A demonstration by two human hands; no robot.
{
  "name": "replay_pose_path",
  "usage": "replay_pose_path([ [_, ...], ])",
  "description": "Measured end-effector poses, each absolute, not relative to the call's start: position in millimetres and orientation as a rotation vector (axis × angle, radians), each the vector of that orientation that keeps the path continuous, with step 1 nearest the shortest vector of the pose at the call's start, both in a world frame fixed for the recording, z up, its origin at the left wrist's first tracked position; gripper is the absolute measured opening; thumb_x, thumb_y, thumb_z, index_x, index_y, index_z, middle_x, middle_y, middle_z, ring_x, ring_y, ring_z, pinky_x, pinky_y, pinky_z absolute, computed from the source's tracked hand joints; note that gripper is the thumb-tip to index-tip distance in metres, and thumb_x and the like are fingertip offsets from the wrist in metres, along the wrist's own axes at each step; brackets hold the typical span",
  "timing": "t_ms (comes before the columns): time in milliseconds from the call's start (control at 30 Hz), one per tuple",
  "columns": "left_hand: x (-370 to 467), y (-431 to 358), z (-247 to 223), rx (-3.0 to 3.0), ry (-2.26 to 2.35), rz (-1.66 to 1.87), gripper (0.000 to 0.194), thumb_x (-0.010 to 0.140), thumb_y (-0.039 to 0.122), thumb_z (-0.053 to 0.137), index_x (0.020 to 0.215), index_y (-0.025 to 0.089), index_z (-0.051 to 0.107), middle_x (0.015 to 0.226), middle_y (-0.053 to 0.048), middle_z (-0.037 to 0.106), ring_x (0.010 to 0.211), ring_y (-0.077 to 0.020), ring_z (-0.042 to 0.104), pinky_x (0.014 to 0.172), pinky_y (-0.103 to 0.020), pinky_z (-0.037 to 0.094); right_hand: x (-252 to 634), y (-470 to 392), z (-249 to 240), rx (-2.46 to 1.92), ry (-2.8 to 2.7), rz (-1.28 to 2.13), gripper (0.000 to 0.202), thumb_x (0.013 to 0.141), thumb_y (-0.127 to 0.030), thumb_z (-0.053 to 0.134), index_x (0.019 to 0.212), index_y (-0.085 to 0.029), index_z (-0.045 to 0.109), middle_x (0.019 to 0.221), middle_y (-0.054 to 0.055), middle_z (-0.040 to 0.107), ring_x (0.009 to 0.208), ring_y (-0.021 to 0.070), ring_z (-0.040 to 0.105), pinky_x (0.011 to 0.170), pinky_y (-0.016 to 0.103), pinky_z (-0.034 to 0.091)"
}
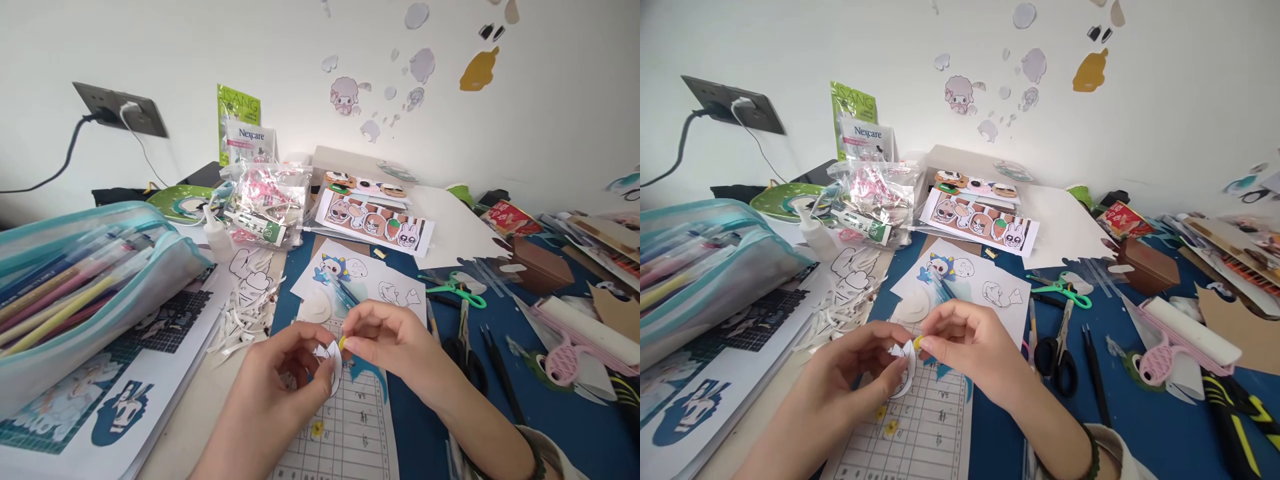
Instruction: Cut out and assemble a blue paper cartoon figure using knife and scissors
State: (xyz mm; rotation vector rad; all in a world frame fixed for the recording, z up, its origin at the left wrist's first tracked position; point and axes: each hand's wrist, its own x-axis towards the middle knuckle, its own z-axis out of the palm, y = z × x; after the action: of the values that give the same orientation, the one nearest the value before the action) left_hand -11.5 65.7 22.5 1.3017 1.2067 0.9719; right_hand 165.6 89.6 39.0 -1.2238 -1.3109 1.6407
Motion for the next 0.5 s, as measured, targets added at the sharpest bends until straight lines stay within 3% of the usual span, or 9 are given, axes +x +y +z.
replay_pose_path([
  [500, -8, 71, 35, 1.431, 1.316, 0.845, 0.021, 0.074, 0.035, 0.059, 0.080, 0.021, 0.073, 0.060, -0.002, 0.066, 0.047, -0.0150, 0.053, 0.045, -0.023, 0.041, 160, 86, 41, -1.361, -1.405, 1.488, 0.013, 0.072, -0.028, 0.073, 0.072, -0.021, 0.062, 0.068, -0.001, 0.065, 0.066, 0.0140, 0.063, 0.059, 0.024, 0.052],
])
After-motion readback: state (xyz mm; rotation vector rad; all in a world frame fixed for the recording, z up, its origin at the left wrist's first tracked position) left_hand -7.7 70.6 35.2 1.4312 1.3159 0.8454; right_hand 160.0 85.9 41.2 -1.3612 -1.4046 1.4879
